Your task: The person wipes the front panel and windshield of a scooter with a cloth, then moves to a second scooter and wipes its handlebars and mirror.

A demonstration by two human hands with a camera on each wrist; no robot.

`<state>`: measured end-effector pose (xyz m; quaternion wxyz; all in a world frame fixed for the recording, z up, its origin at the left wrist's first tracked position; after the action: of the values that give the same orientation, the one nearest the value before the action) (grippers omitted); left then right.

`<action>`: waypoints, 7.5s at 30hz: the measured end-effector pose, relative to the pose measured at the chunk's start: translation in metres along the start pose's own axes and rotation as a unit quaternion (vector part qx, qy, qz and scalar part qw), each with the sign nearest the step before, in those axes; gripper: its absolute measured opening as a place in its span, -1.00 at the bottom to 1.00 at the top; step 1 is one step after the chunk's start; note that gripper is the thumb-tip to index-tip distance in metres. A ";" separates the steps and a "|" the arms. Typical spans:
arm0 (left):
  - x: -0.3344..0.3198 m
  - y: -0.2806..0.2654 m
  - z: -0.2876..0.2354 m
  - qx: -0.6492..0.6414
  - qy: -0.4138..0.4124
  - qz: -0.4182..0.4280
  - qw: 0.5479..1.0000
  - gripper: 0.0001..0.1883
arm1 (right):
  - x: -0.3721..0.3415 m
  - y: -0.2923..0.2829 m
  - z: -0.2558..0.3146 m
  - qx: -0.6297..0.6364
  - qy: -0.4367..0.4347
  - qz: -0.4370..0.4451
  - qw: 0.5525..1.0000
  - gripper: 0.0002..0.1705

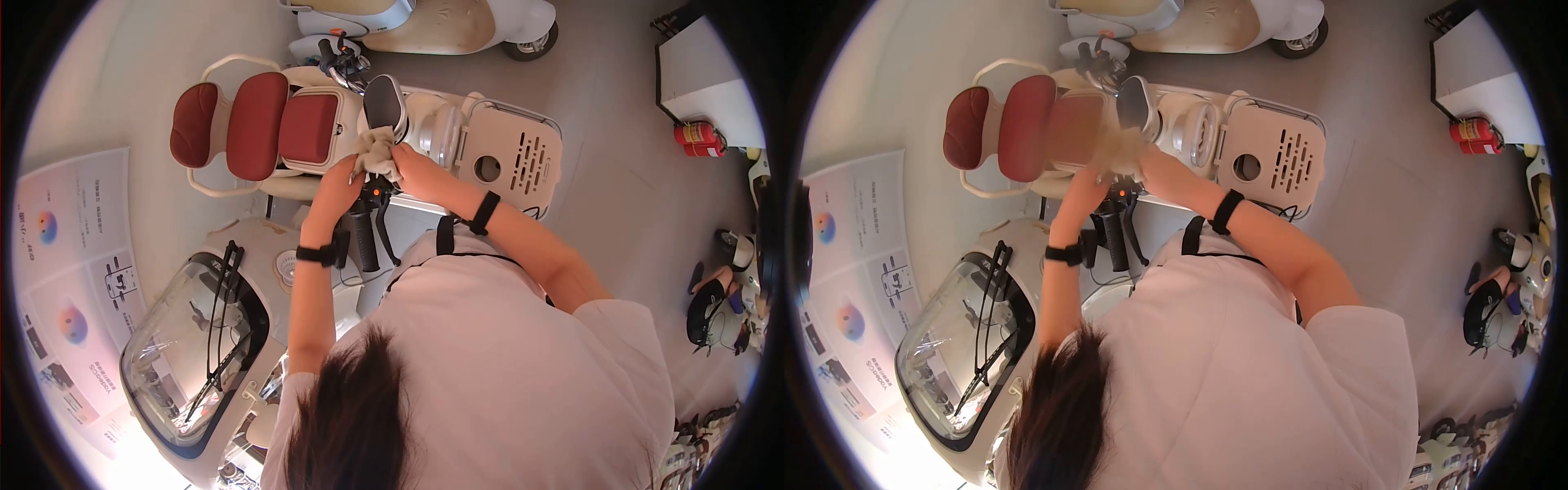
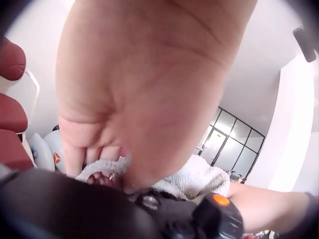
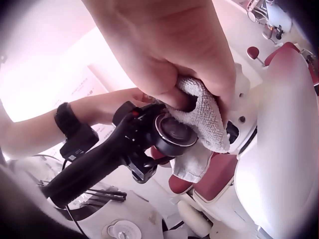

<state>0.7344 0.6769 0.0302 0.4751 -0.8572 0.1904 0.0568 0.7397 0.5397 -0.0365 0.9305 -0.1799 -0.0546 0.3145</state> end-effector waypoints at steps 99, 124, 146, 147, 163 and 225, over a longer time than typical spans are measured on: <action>-0.011 0.042 0.059 -0.021 -0.025 -0.127 0.991 -0.60 | 0.016 -0.006 0.040 -0.122 0.088 0.047 0.988 -0.63; 0.081 0.067 0.106 -0.452 -0.191 0.155 0.858 -0.72 | 0.073 0.022 -0.036 0.008 0.154 0.124 0.980 -0.51; -0.022 0.019 0.044 -0.134 -0.069 -0.177 0.973 -0.57 | 0.016 0.000 0.047 -0.140 0.045 0.033 0.989 -0.56; -0.018 0.022 0.051 -0.134 -0.069 -0.174 0.973 -0.57 | 0.017 0.000 0.044 -0.158 0.046 0.012 0.986 -0.54; 0.109 0.089 0.174 -0.297 -0.182 0.156 0.924 -0.78 | 0.089 0.040 -0.061 -0.054 0.143 0.096 0.984 -0.46; -0.033 0.014 -0.080 0.155 0.054 -0.155 0.974 -0.79 | -0.034 0.039 -0.042 0.042 0.011 0.030 0.999 -0.37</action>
<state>0.6922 0.6119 0.0714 0.5944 -0.7939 0.0866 -0.0942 0.6990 0.5353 -0.0900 0.9280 -0.1451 -0.0259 0.3423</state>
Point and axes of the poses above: each hand's wrist, its own x-axis towards the middle knuckle, its own y-axis out of the palm, z = x × y, the point moved 10 cm from there along x, towards the middle knuckle, and after that the axes turned 8 degrees about z, right-handed, at the moved point
